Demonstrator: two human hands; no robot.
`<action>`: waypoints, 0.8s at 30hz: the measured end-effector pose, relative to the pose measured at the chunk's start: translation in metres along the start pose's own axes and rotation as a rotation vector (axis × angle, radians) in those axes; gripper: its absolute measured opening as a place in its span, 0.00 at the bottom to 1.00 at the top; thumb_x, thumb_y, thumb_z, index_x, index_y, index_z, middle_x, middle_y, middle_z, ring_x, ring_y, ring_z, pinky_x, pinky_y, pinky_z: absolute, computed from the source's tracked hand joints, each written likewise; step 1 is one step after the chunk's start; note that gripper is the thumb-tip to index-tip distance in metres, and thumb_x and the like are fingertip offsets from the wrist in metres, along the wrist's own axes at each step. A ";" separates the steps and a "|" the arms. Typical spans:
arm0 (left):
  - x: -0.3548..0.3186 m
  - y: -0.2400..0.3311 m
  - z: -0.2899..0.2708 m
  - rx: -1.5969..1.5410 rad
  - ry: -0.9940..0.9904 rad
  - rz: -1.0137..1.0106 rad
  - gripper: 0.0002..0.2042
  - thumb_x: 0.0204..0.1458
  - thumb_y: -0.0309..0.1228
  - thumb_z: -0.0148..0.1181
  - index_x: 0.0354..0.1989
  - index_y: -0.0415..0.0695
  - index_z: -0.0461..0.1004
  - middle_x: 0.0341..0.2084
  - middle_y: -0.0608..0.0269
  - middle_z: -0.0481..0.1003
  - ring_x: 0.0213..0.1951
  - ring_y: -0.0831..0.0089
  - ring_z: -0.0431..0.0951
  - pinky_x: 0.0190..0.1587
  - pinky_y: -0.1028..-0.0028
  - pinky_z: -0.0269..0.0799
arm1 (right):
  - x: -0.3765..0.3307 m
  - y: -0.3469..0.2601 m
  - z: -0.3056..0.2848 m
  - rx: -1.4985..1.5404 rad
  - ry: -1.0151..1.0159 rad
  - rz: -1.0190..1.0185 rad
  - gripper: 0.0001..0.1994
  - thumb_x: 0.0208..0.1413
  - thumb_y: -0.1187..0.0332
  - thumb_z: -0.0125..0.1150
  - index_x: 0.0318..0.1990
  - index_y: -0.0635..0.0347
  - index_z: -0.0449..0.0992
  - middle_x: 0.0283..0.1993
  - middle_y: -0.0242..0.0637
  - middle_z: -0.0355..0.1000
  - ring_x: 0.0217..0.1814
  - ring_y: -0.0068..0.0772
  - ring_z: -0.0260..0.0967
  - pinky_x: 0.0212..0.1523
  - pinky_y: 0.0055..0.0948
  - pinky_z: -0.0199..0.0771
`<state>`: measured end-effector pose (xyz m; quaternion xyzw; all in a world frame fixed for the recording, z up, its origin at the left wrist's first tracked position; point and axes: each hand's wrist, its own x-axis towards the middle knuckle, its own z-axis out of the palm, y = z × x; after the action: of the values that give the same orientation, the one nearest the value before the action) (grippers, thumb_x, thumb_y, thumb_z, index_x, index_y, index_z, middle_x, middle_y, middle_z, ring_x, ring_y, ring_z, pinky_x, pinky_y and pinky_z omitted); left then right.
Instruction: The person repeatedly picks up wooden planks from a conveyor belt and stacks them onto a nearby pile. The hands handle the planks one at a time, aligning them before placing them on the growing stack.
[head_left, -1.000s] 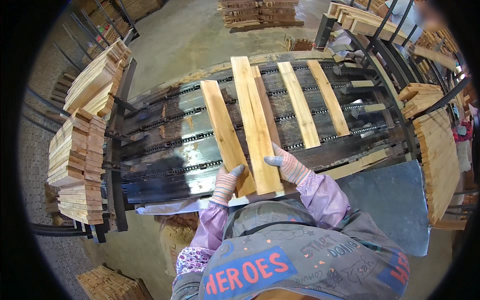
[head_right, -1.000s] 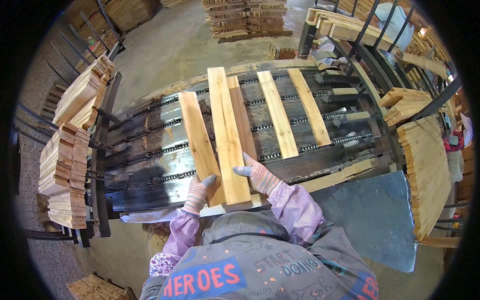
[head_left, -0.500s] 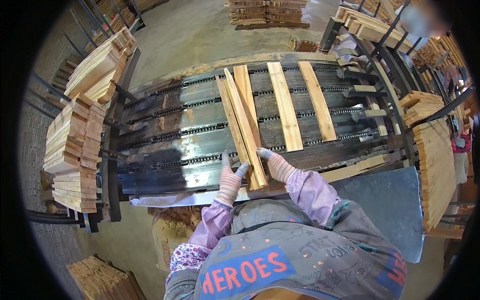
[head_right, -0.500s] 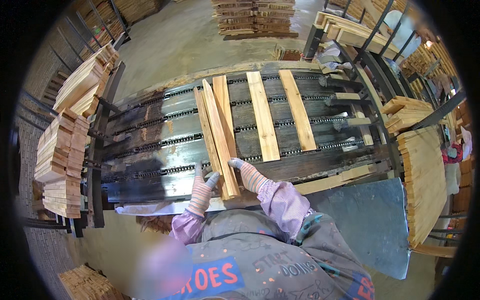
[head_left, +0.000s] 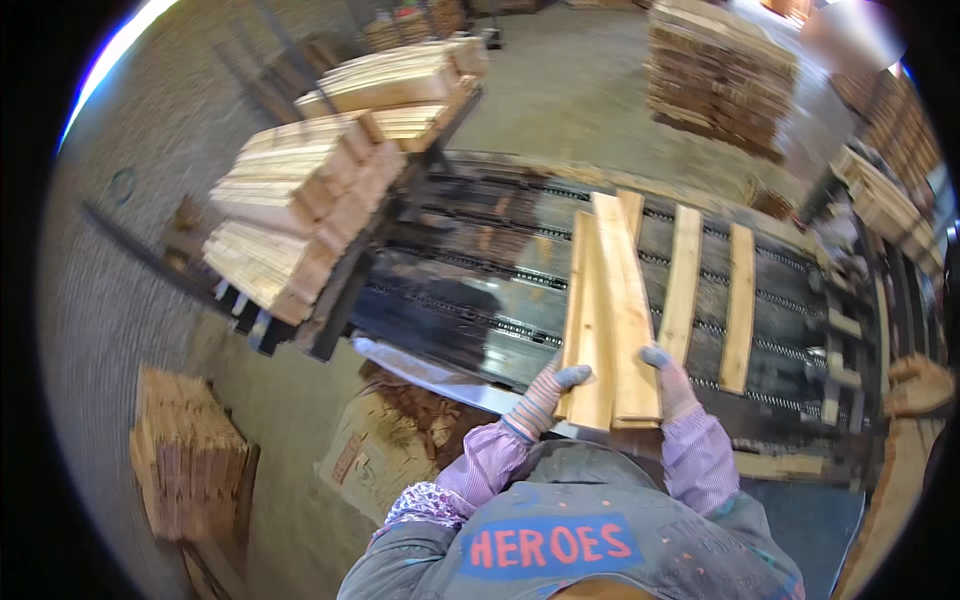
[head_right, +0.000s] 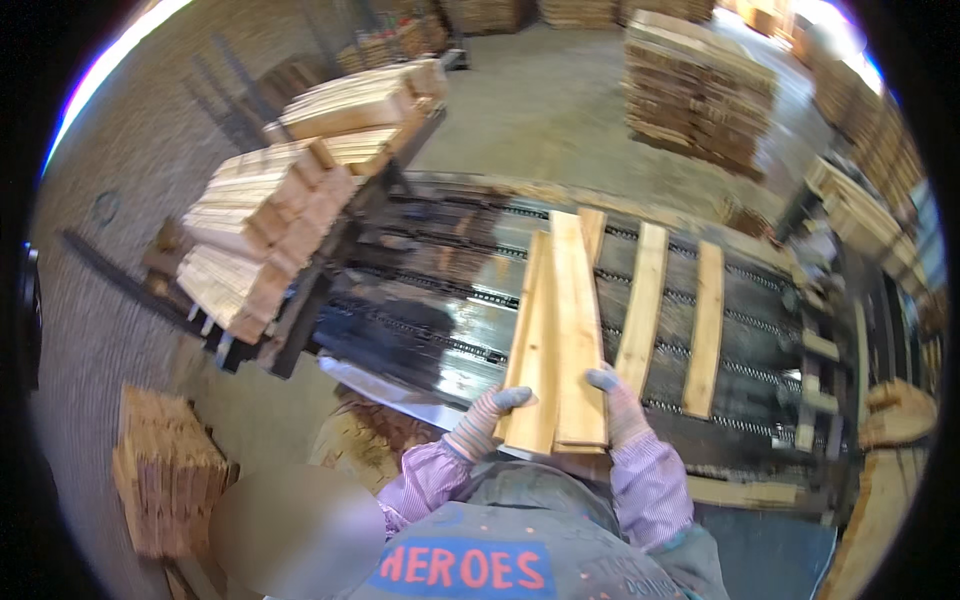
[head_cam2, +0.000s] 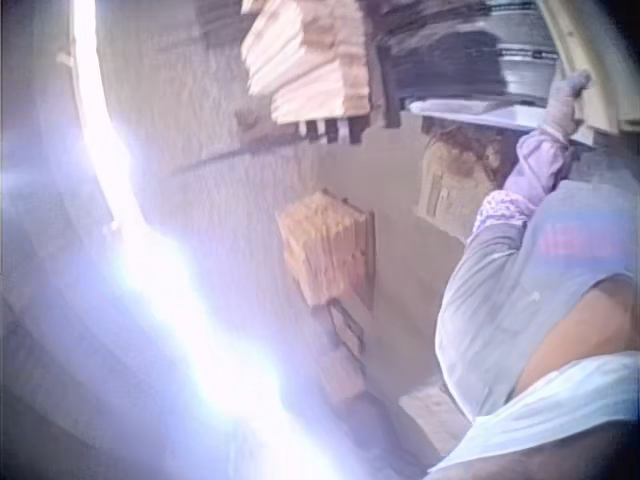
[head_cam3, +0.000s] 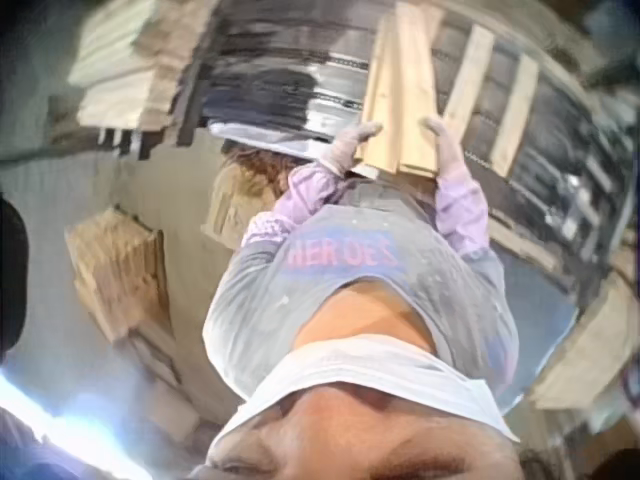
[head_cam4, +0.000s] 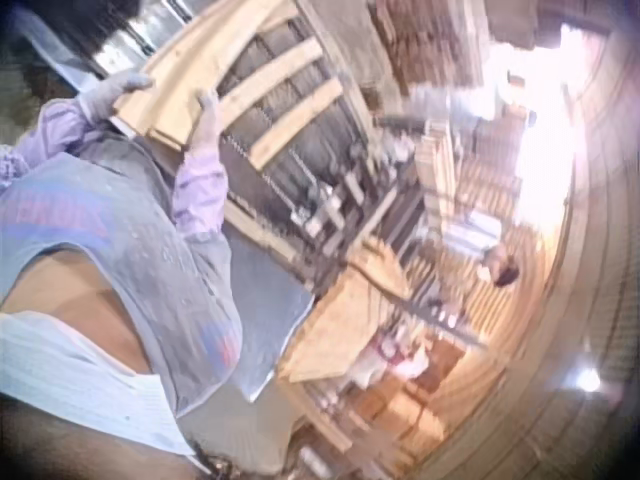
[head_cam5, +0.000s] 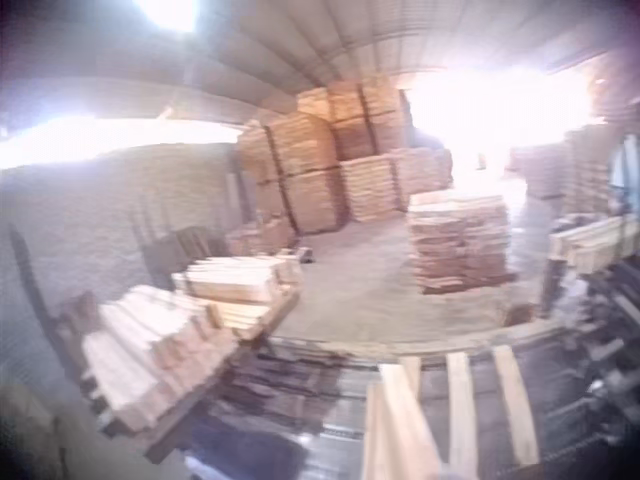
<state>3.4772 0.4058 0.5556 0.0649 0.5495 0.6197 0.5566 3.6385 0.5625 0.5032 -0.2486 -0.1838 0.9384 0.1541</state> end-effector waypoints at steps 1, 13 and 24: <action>-0.009 0.006 -0.003 -0.026 -0.027 0.077 0.31 0.55 0.34 0.68 0.67 0.37 0.67 0.51 0.57 0.79 0.49 0.67 0.82 0.52 0.66 0.81 | -0.009 -0.012 0.010 -0.127 0.036 -0.035 0.30 0.57 0.65 0.60 0.68 0.62 0.68 0.56 0.43 0.78 0.53 0.41 0.80 0.55 0.39 0.84; -0.155 0.278 -0.016 0.696 0.958 1.312 0.39 0.55 0.21 0.66 0.75 0.35 0.55 0.56 0.46 0.74 0.53 0.59 0.80 0.56 0.65 0.82 | -0.040 -0.080 -0.029 -0.463 0.058 -0.392 0.36 0.49 0.69 0.63 0.69 0.65 0.68 0.58 0.39 0.78 0.56 0.36 0.78 0.58 0.35 0.81; -0.150 0.390 -0.145 0.856 1.301 0.709 0.55 0.52 0.66 0.62 0.73 0.25 0.57 0.72 0.35 0.62 0.73 0.48 0.62 0.73 0.65 0.56 | -0.048 -0.070 -0.038 -0.448 0.131 -0.398 0.34 0.47 0.71 0.58 0.68 0.64 0.72 0.54 0.37 0.79 0.49 0.33 0.80 0.49 0.32 0.84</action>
<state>3.1912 0.2905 0.8733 0.0691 0.8935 0.4104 -0.1688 3.7126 0.6166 0.5217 -0.2955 -0.4210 0.8078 0.2879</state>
